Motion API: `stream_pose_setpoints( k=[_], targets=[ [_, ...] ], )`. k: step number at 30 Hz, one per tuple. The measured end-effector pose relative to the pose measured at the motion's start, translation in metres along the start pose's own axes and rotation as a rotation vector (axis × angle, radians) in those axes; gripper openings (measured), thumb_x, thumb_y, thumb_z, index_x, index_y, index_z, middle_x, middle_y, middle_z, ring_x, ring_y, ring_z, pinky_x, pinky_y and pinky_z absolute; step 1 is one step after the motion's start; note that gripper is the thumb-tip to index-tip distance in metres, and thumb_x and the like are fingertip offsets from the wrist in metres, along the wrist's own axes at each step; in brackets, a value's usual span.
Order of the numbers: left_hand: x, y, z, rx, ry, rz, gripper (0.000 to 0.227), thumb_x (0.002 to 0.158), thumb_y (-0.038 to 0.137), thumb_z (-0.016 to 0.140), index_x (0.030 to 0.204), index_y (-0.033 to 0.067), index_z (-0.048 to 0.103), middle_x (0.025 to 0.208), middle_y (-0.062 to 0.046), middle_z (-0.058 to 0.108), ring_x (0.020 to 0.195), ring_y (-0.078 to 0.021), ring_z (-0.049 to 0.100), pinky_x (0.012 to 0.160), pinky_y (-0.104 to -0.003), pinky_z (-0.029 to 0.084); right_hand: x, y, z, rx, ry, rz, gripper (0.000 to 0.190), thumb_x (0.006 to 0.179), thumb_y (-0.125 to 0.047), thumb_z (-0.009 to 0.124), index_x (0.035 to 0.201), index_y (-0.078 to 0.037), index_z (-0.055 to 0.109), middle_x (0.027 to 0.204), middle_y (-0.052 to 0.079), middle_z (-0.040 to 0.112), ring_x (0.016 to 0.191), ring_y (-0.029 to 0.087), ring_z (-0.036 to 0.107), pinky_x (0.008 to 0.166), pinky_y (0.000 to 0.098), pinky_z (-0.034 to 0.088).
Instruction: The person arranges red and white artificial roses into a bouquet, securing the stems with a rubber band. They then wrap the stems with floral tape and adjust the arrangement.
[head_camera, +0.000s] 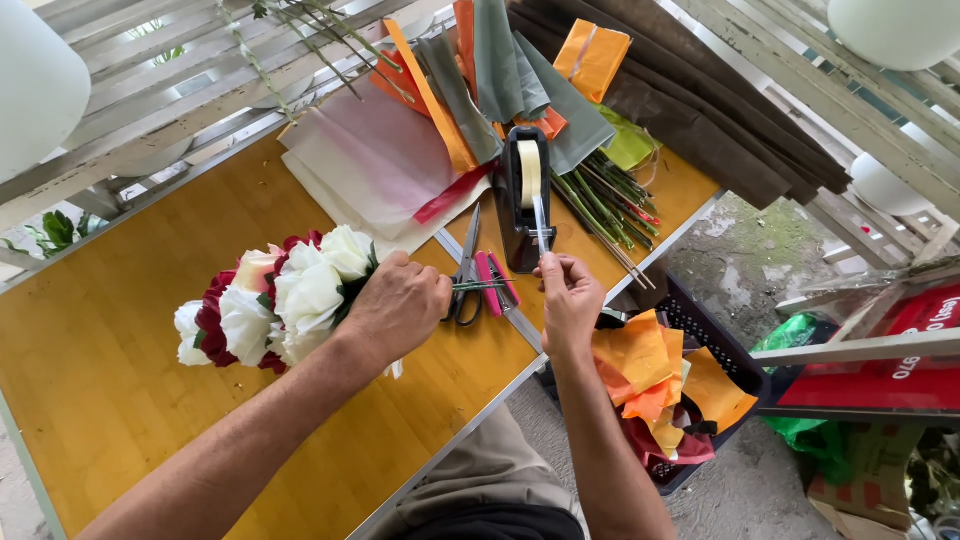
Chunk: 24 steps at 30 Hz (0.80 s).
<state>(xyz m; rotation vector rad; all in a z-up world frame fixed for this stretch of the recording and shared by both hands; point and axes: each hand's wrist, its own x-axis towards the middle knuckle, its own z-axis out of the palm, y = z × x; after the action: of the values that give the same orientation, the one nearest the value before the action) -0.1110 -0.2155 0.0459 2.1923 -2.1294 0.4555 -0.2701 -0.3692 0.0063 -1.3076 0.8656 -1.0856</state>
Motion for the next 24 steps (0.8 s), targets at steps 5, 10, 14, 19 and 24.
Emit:
stream_pose_setpoints(
  k=[5, 10, 14, 19, 24],
  targets=[
    [-0.002, -0.004, -0.005, -0.010, -0.010, -0.013, 0.014, 0.082, 0.010, 0.054, 0.071, 0.0150, 0.060, 0.064, -0.007, 0.064, 0.062, -0.0274, 0.065, 0.071, -0.041, 0.039, -0.005, 0.017, -0.002, 0.106, -0.006, 0.097, 0.021, 0.104, -0.018, 0.065, 0.090, -0.003, 0.071, 0.083, 0.012, 0.070, 0.078, 0.015, 0.064, 0.070, 0.0261, 0.050],
    [-0.001, -0.007, 0.001, 0.019, 0.012, -0.024, 0.012, 0.081, 0.012, 0.055, 0.071, 0.0164, 0.059, 0.065, -0.007, 0.064, 0.063, -0.0273, 0.066, 0.072, -0.042, 0.039, -0.006, 0.007, -0.003, 0.258, 0.020, 0.262, 0.019, 0.102, -0.018, 0.069, 0.089, -0.004, 0.070, 0.080, 0.010, 0.071, 0.067, 0.015, 0.068, 0.059, 0.0191, 0.050],
    [0.007, -0.004, 0.002, 0.014, -0.005, -0.028, 0.013, 0.081, 0.010, 0.054, 0.072, 0.0175, 0.060, 0.065, -0.005, 0.064, 0.062, -0.0254, 0.066, 0.071, -0.041, 0.039, -0.006, 0.003, -0.009, 0.265, -0.023, 0.295, 0.017, 0.102, -0.019, 0.070, 0.095, -0.004, 0.072, 0.086, 0.011, 0.071, 0.070, 0.018, 0.070, 0.060, 0.0219, 0.054],
    [0.029, 0.007, 0.012, -0.049, 0.034, -0.020, 0.014, 0.080, 0.008, 0.052, 0.070, 0.0141, 0.060, 0.064, -0.008, 0.065, 0.061, -0.0292, 0.067, 0.072, -0.042, 0.040, -0.007, -0.004, -0.011, 0.320, -0.032, 0.365, 0.014, 0.101, -0.013, 0.070, 0.105, 0.000, 0.072, 0.082, 0.012, 0.069, 0.065, 0.018, 0.070, 0.060, 0.0229, 0.058],
    [0.059, 0.018, 0.012, -0.070, 0.089, 0.026, 0.016, 0.081, 0.007, 0.053, 0.069, 0.0139, 0.061, 0.063, -0.010, 0.064, 0.059, -0.0297, 0.067, 0.072, -0.043, 0.038, -0.008, -0.010, -0.008, 0.338, -0.031, 0.385, 0.016, 0.099, -0.010, 0.070, 0.109, 0.002, 0.072, 0.081, 0.012, 0.069, 0.062, 0.018, 0.070, 0.056, 0.0237, 0.060]
  ],
)
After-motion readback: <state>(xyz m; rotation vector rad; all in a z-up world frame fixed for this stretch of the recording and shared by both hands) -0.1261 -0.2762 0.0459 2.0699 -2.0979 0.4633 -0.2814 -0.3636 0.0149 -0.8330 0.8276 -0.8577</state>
